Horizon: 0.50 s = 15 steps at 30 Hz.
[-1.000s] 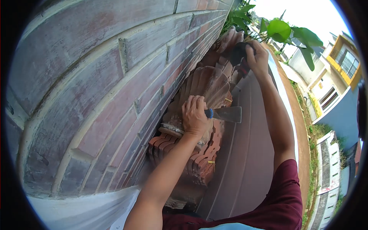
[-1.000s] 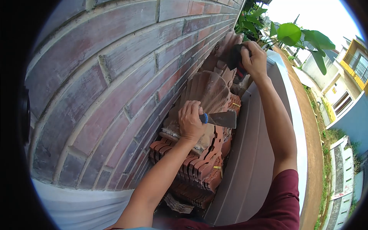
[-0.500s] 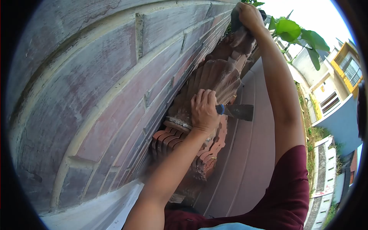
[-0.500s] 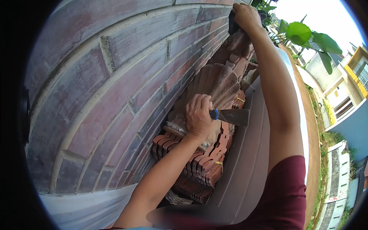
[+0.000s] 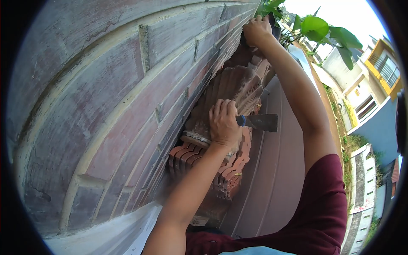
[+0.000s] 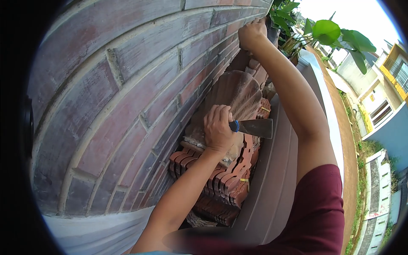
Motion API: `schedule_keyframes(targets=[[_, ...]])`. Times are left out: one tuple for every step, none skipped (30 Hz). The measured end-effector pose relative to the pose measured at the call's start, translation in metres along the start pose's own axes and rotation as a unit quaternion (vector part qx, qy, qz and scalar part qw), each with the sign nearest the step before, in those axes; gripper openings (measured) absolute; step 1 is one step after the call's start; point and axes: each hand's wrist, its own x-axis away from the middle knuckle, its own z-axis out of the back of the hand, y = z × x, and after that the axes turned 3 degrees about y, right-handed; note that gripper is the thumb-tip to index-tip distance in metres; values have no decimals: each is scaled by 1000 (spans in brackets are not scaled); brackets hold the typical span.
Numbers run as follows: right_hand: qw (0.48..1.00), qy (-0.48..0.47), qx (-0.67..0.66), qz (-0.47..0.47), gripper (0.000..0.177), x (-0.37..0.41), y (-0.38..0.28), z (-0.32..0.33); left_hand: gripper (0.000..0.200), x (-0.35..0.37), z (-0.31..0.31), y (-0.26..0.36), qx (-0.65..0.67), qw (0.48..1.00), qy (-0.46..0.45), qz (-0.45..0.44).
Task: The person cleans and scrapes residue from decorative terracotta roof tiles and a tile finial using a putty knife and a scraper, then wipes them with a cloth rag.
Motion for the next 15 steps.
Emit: schedule_keyframes(targets=[[999,-42,-21,-14,19,3,3,14,21,0,0,0,-3,1000,4,-1],[998,-37,-57,-2,19,2,-6,9,21,0,0,0,-7,1000,7,-3],[995,-32,-92,8,19,1,-16,-4,21,-1,1,0,-5,1000,5,-3],[991,-28,-129,17,20,4,-23,-7,21,0,1,0,-3,1000,2,-3],[979,-54,-186,67,22,9,-30,-10,21,-1,2,0,-1,1000,1,-3],[960,-79,-242,117,24,20,-38,-7,21,-2,1,0,-4,1000,3,-4],[924,-54,-336,175,24,28,-47,-21,21,-2,0,0,-8,1000,5,-3],[874,-32,-428,229,24,36,-54,-36,21,0,0,1,-11,1000,3,-1],[878,-68,-406,244,24,45,-53,-36,21,2,-1,2,-11,1000,1,-1],[881,-101,-382,261,25,49,-50,-34,21,1,-2,1,-14,1000,1,-2],[881,-131,-360,278,26,53,-47,-31,21,1,-2,0,-19,1000,1,-3],[886,-139,-360,258,26,60,-41,-21,20,2,-1,-1,-17,1000,1,-5],[891,-146,-359,239,26,68,-29,-7,20,1,-2,-1,-16,1000,2,-7],[895,-154,-357,220,26,75,-19,2,20,2,-3,-2,-14,1000,3,-7],[892,-116,-387,205,25,83,-10,6,20,2,-2,-3,-16,1000,5,-6]])
